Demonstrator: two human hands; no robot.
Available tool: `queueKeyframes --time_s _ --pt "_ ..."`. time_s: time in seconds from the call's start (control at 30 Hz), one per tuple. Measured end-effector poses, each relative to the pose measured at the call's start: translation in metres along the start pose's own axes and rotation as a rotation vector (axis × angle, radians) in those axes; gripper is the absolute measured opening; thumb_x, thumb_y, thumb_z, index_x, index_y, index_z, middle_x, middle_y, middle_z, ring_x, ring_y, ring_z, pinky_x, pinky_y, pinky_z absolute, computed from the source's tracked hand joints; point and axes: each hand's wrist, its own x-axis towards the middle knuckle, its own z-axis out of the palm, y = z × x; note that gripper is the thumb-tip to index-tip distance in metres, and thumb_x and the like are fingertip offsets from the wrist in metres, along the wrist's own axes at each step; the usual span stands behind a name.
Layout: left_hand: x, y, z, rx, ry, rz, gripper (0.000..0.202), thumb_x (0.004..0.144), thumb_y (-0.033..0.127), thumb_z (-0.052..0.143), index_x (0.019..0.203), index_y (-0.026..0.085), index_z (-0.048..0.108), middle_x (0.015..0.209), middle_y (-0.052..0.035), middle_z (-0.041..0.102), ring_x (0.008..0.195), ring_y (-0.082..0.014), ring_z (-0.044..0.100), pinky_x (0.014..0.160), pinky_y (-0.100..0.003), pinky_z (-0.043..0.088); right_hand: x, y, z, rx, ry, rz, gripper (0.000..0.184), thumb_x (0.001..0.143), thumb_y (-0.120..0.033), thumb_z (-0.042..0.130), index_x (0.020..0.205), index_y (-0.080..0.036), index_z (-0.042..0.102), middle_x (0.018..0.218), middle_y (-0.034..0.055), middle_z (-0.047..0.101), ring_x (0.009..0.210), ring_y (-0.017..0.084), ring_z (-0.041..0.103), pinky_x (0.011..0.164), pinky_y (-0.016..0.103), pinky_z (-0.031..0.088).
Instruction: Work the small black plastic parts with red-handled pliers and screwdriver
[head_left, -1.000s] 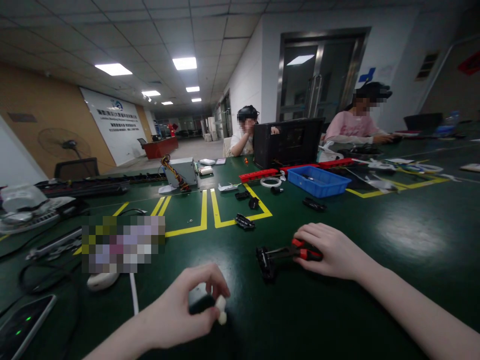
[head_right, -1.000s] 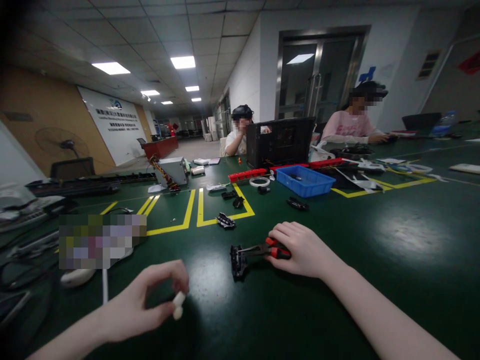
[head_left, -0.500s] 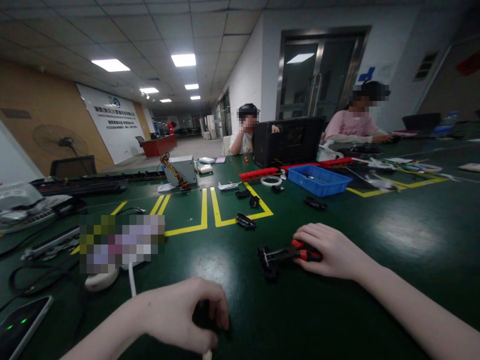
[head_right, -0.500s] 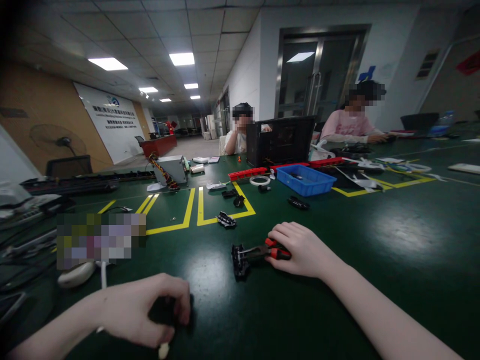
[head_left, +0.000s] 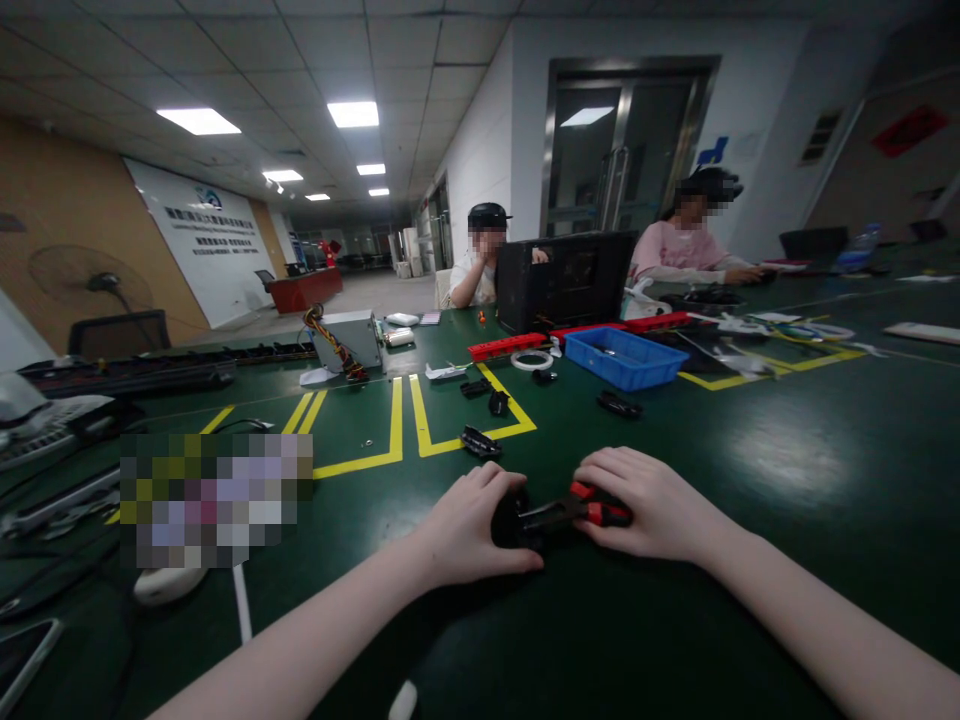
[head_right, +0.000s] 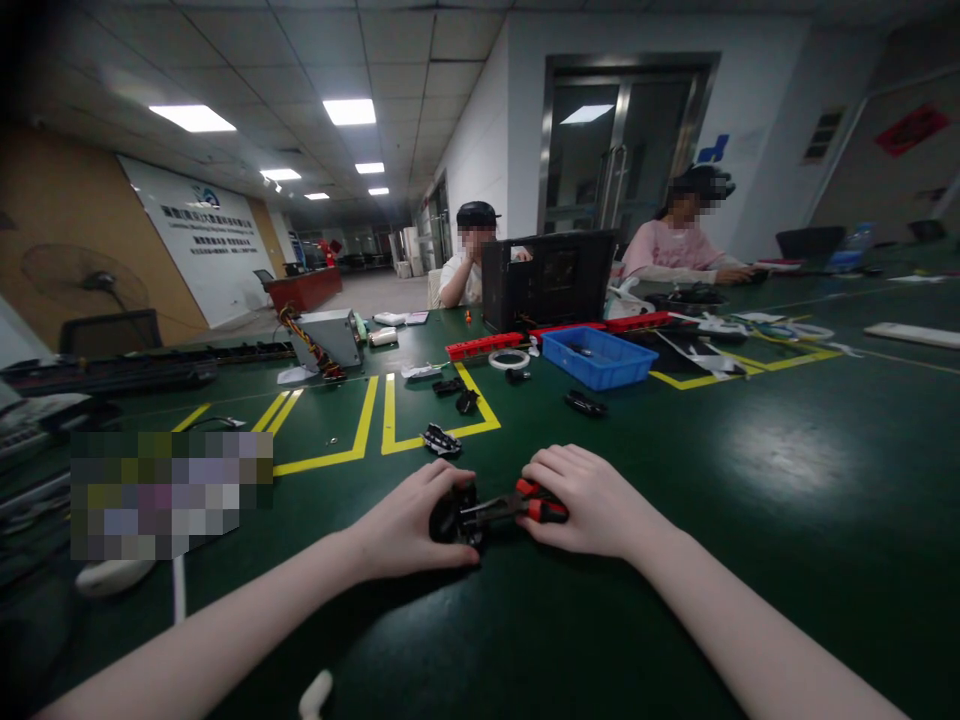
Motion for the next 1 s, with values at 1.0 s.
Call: queueKeyframes --time_s 1.0 --pt "-0.0011 -0.0077 0.0041 -0.113 0.022 0.048 0.056 0.069 0.037 0.075 0.119 0.021 0.056 0.112 -0.0068 0.059 0.101 -0.024 0.054 0.09 -0.037 0.042 0.0023 0.0006 0.0058 -0.042 -0.076 0.063 0.023 0.077 -0.038 0.062 0.09 -0.02 0.062 0.082 0.0063 0.062 0.075 0.019 0.058 0.067 0.031 0.043"
